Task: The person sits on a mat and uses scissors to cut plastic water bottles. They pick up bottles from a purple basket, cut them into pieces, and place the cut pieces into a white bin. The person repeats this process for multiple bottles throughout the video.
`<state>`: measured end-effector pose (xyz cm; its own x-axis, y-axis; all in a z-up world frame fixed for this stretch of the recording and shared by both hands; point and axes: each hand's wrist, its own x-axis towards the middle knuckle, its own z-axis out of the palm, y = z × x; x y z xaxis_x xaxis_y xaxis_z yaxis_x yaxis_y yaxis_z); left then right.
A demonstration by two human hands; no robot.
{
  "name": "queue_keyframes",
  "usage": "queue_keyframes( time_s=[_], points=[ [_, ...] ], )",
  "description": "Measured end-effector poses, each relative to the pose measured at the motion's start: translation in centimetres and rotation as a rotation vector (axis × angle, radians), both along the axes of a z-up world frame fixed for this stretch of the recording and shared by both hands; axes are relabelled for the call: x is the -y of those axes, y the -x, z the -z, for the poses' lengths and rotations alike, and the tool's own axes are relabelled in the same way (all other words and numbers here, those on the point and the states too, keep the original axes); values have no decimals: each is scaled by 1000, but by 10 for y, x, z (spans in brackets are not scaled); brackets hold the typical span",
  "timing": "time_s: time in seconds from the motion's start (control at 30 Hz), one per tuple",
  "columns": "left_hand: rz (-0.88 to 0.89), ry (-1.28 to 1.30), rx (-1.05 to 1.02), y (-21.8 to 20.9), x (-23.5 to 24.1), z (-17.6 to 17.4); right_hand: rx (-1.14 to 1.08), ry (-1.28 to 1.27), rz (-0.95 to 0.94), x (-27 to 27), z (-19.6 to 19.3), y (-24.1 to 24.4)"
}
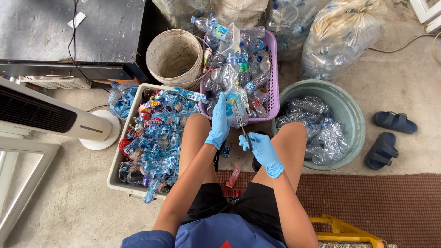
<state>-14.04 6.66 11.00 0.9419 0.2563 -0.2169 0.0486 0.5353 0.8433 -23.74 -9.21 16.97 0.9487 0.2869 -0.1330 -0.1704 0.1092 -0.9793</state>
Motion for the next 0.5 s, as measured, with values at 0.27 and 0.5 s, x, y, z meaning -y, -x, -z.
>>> queue_keyframes(
  time_s=[0.27,0.5],
  points=[
    [-23,-174,168,4,0,21,3,31,3,-3,3,-1],
    [-7,-338,299,5,11,58,-4,35,16,-4,-7,-3]
  ],
)
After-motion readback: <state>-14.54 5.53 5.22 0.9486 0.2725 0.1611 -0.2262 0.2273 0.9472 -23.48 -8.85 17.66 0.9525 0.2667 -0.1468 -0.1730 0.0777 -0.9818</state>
